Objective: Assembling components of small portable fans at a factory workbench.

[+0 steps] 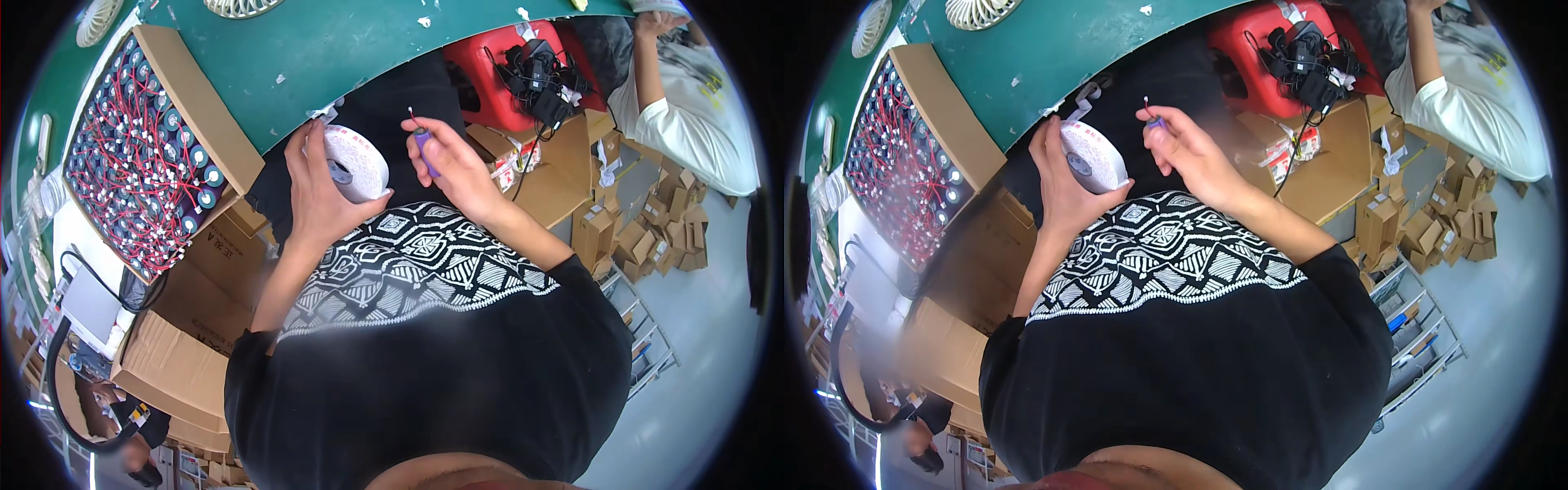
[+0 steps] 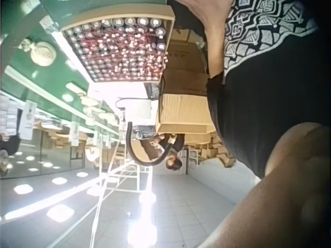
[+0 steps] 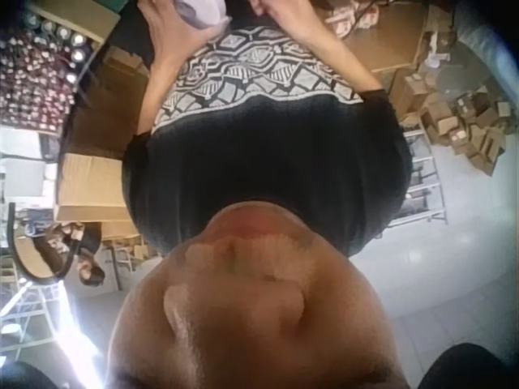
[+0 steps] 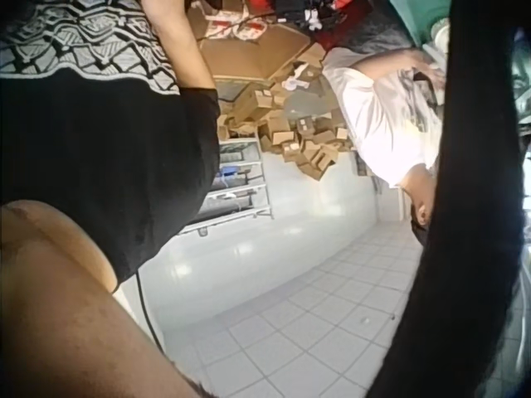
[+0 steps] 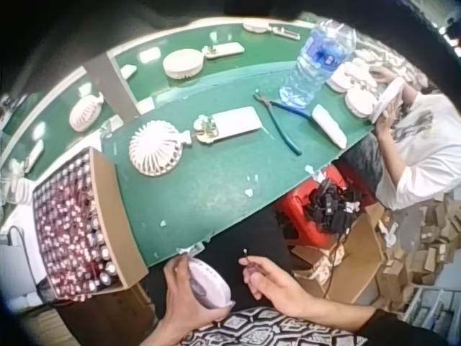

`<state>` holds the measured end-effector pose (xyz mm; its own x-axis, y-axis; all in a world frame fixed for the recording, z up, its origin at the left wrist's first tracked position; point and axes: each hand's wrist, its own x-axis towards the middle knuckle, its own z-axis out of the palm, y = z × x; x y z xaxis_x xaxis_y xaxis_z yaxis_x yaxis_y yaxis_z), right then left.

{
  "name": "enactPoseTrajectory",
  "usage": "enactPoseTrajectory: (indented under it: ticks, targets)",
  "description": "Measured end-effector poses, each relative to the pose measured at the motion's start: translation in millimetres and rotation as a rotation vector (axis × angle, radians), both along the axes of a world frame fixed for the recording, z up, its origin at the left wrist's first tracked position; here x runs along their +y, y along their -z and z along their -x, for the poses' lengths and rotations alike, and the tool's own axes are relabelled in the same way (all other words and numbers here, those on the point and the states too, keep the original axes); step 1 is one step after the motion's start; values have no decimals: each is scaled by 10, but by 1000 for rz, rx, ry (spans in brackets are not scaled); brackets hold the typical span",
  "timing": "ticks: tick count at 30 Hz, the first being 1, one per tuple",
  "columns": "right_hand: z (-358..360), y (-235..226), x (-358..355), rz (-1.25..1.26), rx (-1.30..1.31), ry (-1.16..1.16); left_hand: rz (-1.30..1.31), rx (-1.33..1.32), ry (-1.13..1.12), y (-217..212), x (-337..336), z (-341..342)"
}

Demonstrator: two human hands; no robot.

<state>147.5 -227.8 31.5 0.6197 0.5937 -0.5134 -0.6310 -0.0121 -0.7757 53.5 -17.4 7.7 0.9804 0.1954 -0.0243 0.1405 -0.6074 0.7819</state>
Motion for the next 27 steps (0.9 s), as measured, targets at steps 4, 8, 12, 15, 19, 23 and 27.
enactPoseTrajectory:
  ticks: [4, 8, 12, 15, 19, 23, 27]
  targets:
    - [-23, -22, 23, 101, -120, -90, 33, -21, 65, 21, 20, 11]
    - [-40, 65, -7, 29, -78, -75, 44, -43, 148, 55, 39, 23]
    - [-27, 54, 23, -15, -15, -23, 31, -43, 180, 69, 48, 23]
    - [3, -17, 75, 1, -43, -6, 22, -40, 181, 60, 53, 19]
    - [9, -66, 87, 9, -119, -21, 34, -38, 176, 42, 49, 5]
    - [18, -9, 50, -30, -116, -50, 69, -30, 169, 36, 41, -2]
    - [17, 42, 16, -83, -88, -37, 72, -14, 169, 39, 41, 0]
